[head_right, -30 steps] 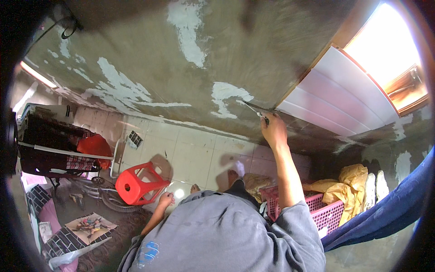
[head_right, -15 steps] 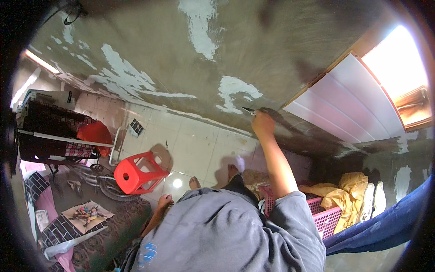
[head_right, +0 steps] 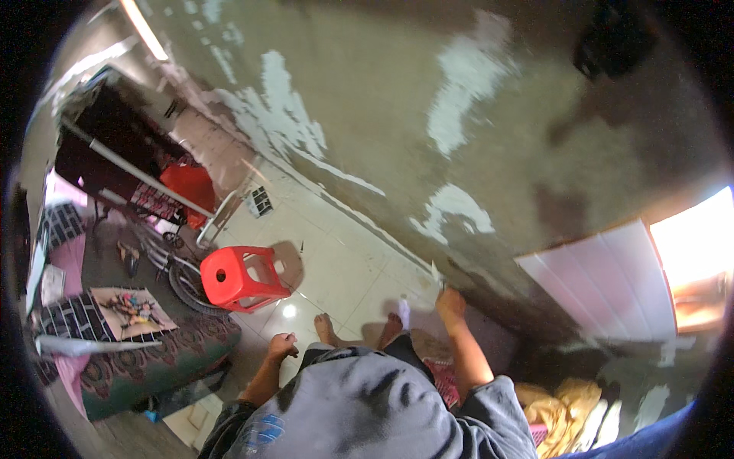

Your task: The person scrapes a wall using a putty knife and then applies a white substance from a container to the wall with the tool.

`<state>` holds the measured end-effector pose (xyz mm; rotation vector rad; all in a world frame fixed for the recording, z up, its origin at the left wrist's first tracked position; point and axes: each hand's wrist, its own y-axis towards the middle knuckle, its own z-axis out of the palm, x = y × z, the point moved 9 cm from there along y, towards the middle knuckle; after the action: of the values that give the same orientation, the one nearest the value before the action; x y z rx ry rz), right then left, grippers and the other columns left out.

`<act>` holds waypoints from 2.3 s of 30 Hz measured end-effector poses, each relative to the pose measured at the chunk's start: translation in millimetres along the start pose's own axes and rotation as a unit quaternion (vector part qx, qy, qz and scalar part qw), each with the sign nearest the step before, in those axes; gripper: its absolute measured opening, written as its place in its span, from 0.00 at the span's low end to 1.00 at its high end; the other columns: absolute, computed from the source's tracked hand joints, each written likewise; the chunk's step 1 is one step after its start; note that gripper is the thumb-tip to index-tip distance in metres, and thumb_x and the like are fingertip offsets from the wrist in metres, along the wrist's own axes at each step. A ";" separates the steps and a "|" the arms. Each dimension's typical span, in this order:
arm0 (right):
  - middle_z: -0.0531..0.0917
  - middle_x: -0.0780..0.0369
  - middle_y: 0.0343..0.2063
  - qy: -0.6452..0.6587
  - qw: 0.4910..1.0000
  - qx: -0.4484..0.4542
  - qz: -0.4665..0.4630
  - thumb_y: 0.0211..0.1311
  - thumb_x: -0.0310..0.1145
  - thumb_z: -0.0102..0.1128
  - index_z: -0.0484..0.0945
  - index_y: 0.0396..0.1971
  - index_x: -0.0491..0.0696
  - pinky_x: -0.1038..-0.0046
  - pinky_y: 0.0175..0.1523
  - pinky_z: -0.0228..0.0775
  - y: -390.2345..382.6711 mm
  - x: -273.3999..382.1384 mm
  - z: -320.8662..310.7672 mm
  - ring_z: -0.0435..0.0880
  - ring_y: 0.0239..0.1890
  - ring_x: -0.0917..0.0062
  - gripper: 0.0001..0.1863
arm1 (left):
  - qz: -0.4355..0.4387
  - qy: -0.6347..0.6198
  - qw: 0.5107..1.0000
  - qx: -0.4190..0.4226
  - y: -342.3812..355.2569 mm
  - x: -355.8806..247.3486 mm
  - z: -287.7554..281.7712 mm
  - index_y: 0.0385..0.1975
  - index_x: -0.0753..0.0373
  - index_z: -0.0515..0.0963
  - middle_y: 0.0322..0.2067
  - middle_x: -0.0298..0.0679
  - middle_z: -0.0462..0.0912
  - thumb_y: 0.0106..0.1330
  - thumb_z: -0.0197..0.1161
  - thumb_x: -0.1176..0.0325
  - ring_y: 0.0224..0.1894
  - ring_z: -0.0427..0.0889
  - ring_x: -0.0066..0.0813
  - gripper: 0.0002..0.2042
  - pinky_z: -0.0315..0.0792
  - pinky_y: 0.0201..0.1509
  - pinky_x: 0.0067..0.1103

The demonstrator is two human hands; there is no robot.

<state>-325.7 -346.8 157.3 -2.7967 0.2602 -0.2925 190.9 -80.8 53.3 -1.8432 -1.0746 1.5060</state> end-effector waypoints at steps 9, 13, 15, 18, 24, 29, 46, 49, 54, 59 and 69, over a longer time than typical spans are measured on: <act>0.84 0.51 0.35 0.144 0.986 0.023 -0.082 0.61 0.38 0.55 0.78 0.43 0.44 0.61 0.47 0.73 5.5 77.6 39.2 0.83 0.41 0.59 0.16 | 0.009 0.040 0.998 -0.049 50.4 76.1 -38.1 0.30 0.70 0.76 0.21 0.46 0.83 0.67 0.55 0.56 0.23 0.84 0.34 0.19 0.77 0.30 0.27; 0.85 0.56 0.32 0.217 0.961 -0.017 -0.169 0.60 0.36 0.59 0.77 0.46 0.41 0.69 0.43 0.74 0.4 167.0 -12.6 0.84 0.32 0.71 0.17 | -0.022 0.016 0.997 -0.069 63.0 113.2 -69.9 0.32 0.71 0.76 0.24 0.47 0.84 0.68 0.53 0.56 0.23 0.85 0.34 0.20 0.78 0.30 0.27; 0.85 0.57 0.30 0.214 0.933 -0.110 -0.269 0.60 0.35 0.61 0.77 0.46 0.41 0.68 0.42 0.75 -3.5 204.3 -57.2 0.84 0.27 0.71 0.17 | -0.010 0.025 0.998 -0.059 71.8 102.6 -74.7 0.33 0.71 0.77 0.24 0.47 0.84 0.68 0.53 0.56 0.23 0.85 0.34 0.19 0.78 0.31 0.28; 0.84 0.59 0.27 0.163 0.880 -0.248 -0.370 0.61 0.36 0.62 0.77 0.46 0.40 0.70 0.34 0.75 -8.7 257.0 -117.3 0.81 0.20 0.76 0.18 | -0.003 0.039 0.997 -0.065 85.6 95.3 -91.6 0.32 0.71 0.77 0.25 0.47 0.84 0.68 0.53 0.56 0.23 0.85 0.34 0.19 0.78 0.32 0.28; 0.82 0.62 0.25 0.368 0.897 -0.102 -0.222 0.63 0.36 0.62 0.77 0.45 0.41 0.82 0.22 0.67 -12.4 351.6 -209.2 0.77 0.20 0.85 0.16 | -0.020 0.016 0.997 -0.078 98.6 146.5 -129.7 0.31 0.71 0.78 0.25 0.47 0.85 0.68 0.52 0.56 0.25 0.86 0.35 0.20 0.78 0.35 0.29; 0.82 0.61 0.25 0.432 0.840 -0.169 -0.280 0.63 0.35 0.61 0.77 0.41 0.39 0.82 0.22 0.67 -33.0 421.0 -305.2 0.79 0.21 0.83 0.14 | -0.035 0.034 0.993 -0.105 96.9 171.7 -161.7 0.30 0.71 0.77 0.22 0.48 0.84 0.67 0.52 0.58 0.21 0.84 0.36 0.19 0.78 0.32 0.31; 0.83 0.61 0.22 0.170 0.820 -0.373 -0.400 0.58 0.37 0.66 0.80 0.33 0.44 0.74 0.30 0.73 36.9 580.9 -459.6 0.82 0.23 0.78 0.12 | -0.095 -0.177 0.971 -0.133 89.7 157.2 -137.6 0.32 0.68 0.73 0.24 0.44 0.83 0.70 0.52 0.57 0.20 0.83 0.31 0.17 0.74 0.17 0.25; 0.83 0.57 0.23 0.151 0.820 -0.376 -0.405 0.56 0.38 0.67 0.79 0.33 0.44 0.70 0.34 0.73 42.8 593.9 -458.2 0.82 0.25 0.72 0.13 | -0.080 -0.173 0.969 -0.156 93.2 133.0 -141.9 0.33 0.69 0.74 0.24 0.44 0.82 0.70 0.53 0.57 0.20 0.83 0.31 0.17 0.73 0.18 0.24; 0.83 0.54 0.23 0.110 0.801 -0.383 -0.446 0.56 0.36 0.67 0.79 0.32 0.44 0.70 0.34 0.73 49.1 616.3 -450.9 0.83 0.26 0.69 0.12 | -0.059 -0.203 0.964 -0.159 109.3 88.7 -146.8 0.34 0.68 0.74 0.26 0.43 0.83 0.70 0.53 0.57 0.22 0.83 0.29 0.17 0.72 0.20 0.23; 0.83 0.55 0.23 0.108 0.806 -0.395 -0.427 0.57 0.37 0.67 0.79 0.32 0.42 0.71 0.33 0.73 37.7 620.9 -466.4 0.82 0.25 0.71 0.13 | -0.083 -0.193 0.966 -0.147 126.1 96.4 -158.5 0.35 0.68 0.73 0.24 0.43 0.82 0.70 0.53 0.57 0.20 0.82 0.30 0.17 0.71 0.17 0.23; 0.83 0.58 0.24 0.158 0.822 -0.369 -0.403 0.57 0.34 0.67 0.79 0.33 0.43 0.75 0.34 0.73 64.2 618.1 -440.8 0.80 0.26 0.80 0.11 | -0.089 -0.164 0.973 -0.134 166.4 113.8 -183.4 0.30 0.67 0.72 0.21 0.42 0.80 0.70 0.53 0.56 0.18 0.81 0.30 0.17 0.71 0.16 0.23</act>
<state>159.1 -664.8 651.6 -3.4320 -0.9974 -1.0447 417.0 -61.5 -97.7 -1.6452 -1.6239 1.6583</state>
